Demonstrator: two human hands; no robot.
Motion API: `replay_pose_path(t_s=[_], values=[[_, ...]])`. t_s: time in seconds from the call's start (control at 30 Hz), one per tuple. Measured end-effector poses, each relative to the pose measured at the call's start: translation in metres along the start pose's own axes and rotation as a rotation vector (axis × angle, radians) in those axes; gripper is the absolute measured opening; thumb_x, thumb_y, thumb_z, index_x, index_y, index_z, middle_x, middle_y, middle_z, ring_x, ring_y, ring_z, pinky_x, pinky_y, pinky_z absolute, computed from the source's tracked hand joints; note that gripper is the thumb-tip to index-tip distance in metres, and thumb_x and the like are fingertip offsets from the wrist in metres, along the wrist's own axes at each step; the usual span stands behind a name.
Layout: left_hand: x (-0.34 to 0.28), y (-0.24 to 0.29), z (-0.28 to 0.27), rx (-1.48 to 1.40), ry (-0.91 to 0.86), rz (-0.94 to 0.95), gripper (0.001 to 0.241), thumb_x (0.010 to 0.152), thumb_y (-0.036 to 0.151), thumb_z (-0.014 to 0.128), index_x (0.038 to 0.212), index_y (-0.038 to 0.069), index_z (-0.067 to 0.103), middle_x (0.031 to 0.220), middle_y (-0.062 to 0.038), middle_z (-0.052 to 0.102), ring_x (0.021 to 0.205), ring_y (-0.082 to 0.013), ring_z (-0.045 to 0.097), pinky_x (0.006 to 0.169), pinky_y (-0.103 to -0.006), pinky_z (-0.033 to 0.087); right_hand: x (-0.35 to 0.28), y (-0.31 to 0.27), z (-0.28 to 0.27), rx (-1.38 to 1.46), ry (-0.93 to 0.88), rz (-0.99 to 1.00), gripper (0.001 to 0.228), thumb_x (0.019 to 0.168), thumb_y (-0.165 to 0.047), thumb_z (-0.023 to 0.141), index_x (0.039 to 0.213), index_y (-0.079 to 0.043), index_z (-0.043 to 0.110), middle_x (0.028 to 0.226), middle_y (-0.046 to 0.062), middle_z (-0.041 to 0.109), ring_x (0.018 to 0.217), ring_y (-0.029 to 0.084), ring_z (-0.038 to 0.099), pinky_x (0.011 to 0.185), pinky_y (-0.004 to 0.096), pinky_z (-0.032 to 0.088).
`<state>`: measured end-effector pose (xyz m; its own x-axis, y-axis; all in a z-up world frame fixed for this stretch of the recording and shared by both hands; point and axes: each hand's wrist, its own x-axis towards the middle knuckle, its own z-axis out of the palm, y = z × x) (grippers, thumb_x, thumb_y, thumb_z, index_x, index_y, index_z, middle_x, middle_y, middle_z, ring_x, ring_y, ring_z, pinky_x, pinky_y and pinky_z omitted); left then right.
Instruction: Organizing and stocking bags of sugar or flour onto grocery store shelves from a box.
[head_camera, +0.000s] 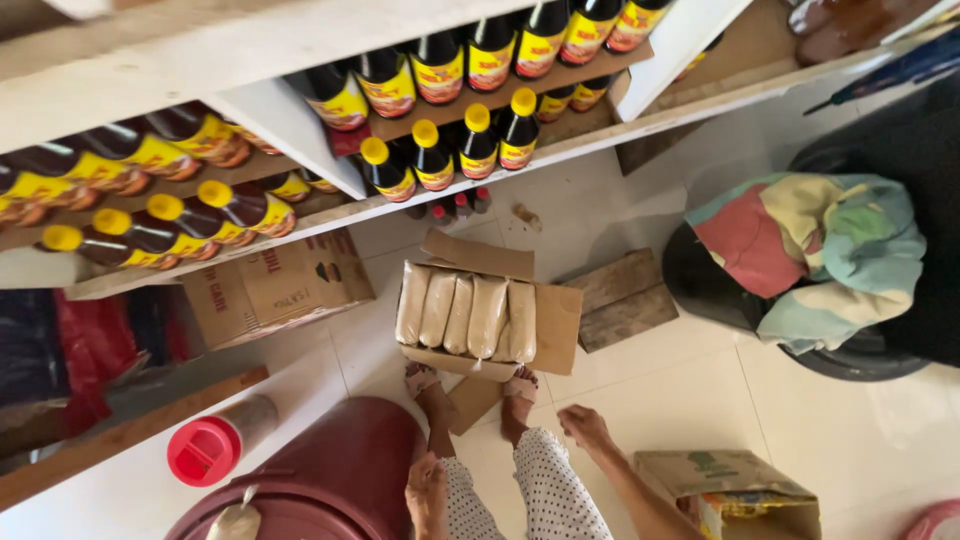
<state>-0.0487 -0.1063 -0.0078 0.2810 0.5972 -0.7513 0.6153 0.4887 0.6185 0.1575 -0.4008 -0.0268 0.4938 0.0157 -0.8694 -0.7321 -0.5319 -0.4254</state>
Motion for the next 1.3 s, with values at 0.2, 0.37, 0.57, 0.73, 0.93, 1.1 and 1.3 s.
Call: replay_pose_path(t_s=[0.2,0.37,0.57,0.73,0.93,1.1,1.3], values=[[-0.014,0.025,0.039,-0.050,-0.146,-0.029,0.036,0.092,0.014,0.072,0.127,0.011,0.066,0.111,-0.002,0.071,0.087,-0.0119,0.067,0.068,-0.0272,0.052,0.058,-0.025,0.034,-0.035,0.061,-0.184,0.024,0.086,-0.027,0.070,0.093,-0.007,0.081,0.072,0.004,0.075,0.064,0.011,0.069,0.056,0.029,0.053],[-0.020,0.043,0.067,-0.083,-0.183,-0.034,0.034,0.092,0.015,0.072,0.126,0.011,0.067,0.114,-0.004,0.070,0.090,-0.0130,0.067,0.069,-0.0282,0.052,0.103,-0.031,0.056,-0.127,0.062,-0.231,0.025,0.082,-0.027,0.077,0.085,-0.002,0.080,0.070,0.008,0.075,0.066,0.013,0.069,0.062,0.034,0.055],[-0.013,0.046,0.084,-0.038,-0.202,-0.085,0.039,0.094,0.025,0.067,0.131,0.012,0.064,0.124,-0.004,0.071,0.095,-0.0171,0.071,0.074,-0.0296,0.055,0.180,-0.005,0.110,0.029,0.025,-0.535,0.029,0.080,-0.023,0.077,0.103,-0.006,0.079,0.084,0.003,0.080,0.075,0.008,0.073,0.068,0.027,0.060],[0.000,0.033,0.085,-0.034,-0.118,-0.136,0.050,0.091,0.033,0.070,0.135,0.009,0.062,0.130,-0.010,0.071,0.096,-0.0210,0.073,0.077,-0.0333,0.058,0.181,-0.064,0.143,0.083,0.055,-0.072,0.062,0.081,-0.022,0.080,0.138,-0.008,0.060,0.086,0.006,0.075,0.065,0.014,0.069,0.052,0.029,0.055],[0.028,-0.023,0.062,-0.007,-0.026,-0.201,0.055,0.086,0.030,0.076,0.135,0.009,0.060,0.129,-0.012,0.071,0.096,-0.0243,0.073,0.074,-0.0350,0.060,0.214,-0.089,0.159,0.100,-0.021,-0.114,0.097,0.080,-0.021,0.083,0.158,-0.008,0.026,0.102,0.019,0.072,0.066,0.025,0.069,0.050,0.036,0.055],[0.040,-0.055,0.046,-0.097,-0.058,-0.114,0.055,0.084,0.029,0.077,0.133,0.009,0.064,0.127,-0.015,0.071,0.092,-0.0251,0.073,0.070,-0.0353,0.060,0.197,-0.125,0.162,0.088,0.078,-0.049,0.092,0.077,-0.027,0.088,0.153,-0.016,0.037,0.118,0.019,0.068,0.087,0.028,0.071,0.057,0.036,0.060],[0.033,-0.029,0.057,-0.031,-0.079,-0.150,0.054,0.085,0.031,0.076,0.133,0.010,0.064,0.130,-0.014,0.070,0.095,-0.0214,0.074,0.072,-0.0309,0.061,0.208,-0.120,0.153,-0.101,0.129,0.024,0.091,0.075,-0.038,0.084,0.152,-0.014,0.039,0.129,0.017,0.067,0.111,0.037,0.067,0.091,0.054,0.058]])
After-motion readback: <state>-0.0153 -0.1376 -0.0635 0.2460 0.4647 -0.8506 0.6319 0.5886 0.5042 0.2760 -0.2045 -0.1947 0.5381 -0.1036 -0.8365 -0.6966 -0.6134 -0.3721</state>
